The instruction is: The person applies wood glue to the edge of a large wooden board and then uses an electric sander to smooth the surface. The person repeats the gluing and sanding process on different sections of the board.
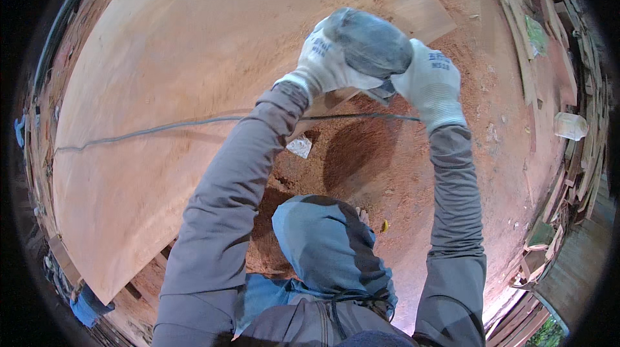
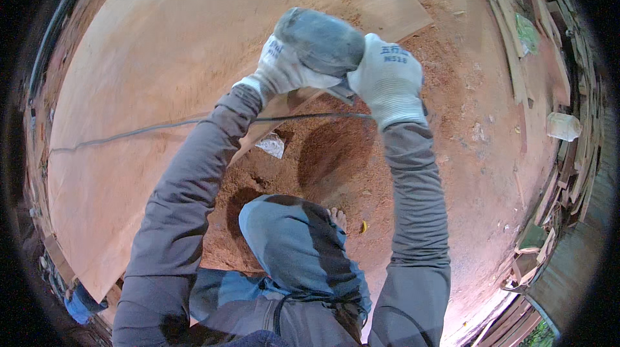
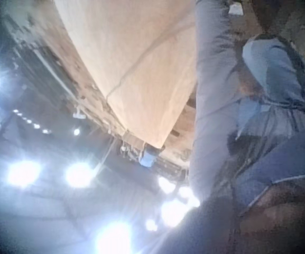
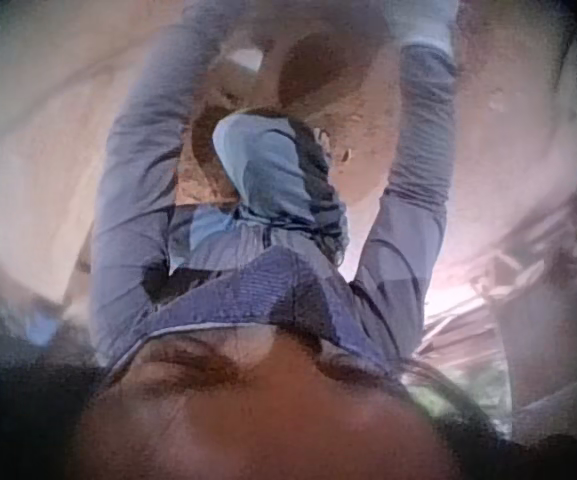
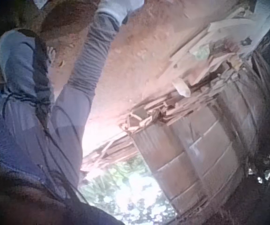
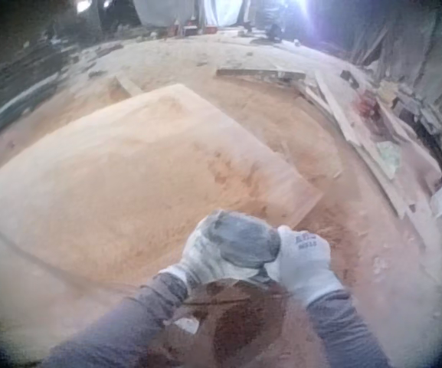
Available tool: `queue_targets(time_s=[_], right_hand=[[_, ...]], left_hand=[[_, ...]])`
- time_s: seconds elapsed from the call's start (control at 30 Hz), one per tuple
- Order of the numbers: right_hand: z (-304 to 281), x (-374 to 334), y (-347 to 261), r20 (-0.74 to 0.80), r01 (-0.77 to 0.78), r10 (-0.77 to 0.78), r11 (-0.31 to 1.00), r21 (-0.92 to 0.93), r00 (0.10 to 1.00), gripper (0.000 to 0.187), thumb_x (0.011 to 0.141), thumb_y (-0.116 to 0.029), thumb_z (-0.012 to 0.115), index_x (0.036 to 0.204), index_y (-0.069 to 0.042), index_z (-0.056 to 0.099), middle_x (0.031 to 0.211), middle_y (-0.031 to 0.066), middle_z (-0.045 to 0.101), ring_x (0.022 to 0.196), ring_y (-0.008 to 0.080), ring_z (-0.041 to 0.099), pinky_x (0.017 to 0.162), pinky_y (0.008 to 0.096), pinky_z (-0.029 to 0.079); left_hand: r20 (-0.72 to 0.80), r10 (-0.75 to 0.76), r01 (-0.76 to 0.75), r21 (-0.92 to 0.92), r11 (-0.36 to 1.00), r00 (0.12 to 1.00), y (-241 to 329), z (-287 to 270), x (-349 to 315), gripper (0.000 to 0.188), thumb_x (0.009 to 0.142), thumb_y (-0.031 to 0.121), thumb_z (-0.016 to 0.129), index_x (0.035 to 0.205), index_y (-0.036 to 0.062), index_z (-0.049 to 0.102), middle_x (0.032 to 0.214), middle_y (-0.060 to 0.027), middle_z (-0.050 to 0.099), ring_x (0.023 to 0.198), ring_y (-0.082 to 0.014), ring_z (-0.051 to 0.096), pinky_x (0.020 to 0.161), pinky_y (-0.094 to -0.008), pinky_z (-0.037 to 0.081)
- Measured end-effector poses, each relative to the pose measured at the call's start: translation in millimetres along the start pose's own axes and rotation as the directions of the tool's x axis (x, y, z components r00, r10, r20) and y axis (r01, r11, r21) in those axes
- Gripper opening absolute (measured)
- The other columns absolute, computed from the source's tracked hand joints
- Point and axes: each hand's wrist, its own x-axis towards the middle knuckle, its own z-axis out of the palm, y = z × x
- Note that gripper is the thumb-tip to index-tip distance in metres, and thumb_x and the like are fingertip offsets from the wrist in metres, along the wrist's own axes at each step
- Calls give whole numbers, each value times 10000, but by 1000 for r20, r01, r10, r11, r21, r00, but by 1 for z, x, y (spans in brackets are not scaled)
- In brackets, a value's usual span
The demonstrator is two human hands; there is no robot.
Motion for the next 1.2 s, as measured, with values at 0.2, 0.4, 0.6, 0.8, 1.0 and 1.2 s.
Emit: queue_targets(time_s=[0.2,0.4,0.6,0.8,1.0,1.2], right_hand=[[3,-33,-77,148,80,-87,995,58,985,343,799,-343,794,1000,-96,668,836,162,752,786,351,759,704,459,592],[-10,-80,-167,352,228,-277,958,175,894,307,915,-182,652,1172,-14,655,796,87,752,743,245,777,623,444,585],[-11,-76,-153,162,425,-455,885,189,876,269,914,-175,650,1129,-13,656,751,77,743,656,232,762,555,368,572],[4,-33,-51,83,169,-174,983,67,981,253,812,-269,764,955,-114,625,786,144,734,761,332,760,672,443,588],[-4,12,14,21,-4,3,1000,20,1000,305,786,-293,784,1016,-101,724,957,199,777,923,368,770,790,483,605],[-5,-11,-19,104,58,-64,996,65,992,251,822,-293,750,993,-113,715,901,183,772,894,360,773,774,475,607]], left_hand=[[-114,196,-146,346,927,974,-25,-32,-102,962,661,685,874,1426,156,629,1407,-76,653,1385,-302,526,1238,-496,314],[-14,-127,117,482,868,992,-11,-89,-215,943,625,627,912,1369,114,643,1343,-150,629,1311,-359,552,1159,-491,393],[-177,-2,83,452,888,984,17,-91,-209,729,579,619,908,1099,141,723,1032,-107,689,1016,-356,649,911,-480,487],[131,-230,120,558,821,964,58,-35,-68,782,613,615,890,1223,154,724,1276,-126,689,1142,-354,620,1029,-514,455],[-189,103,-38,317,948,977,-4,16,3,1089,481,717,915,1336,103,638,1342,-139,675,1246,-333,633,1125,-417,477],[-162,141,-80,332,940,977,-22,4,-39,1150,478,671,962,1383,73,581,1353,-140,655,1276,-316,610,1155,-425,448]])
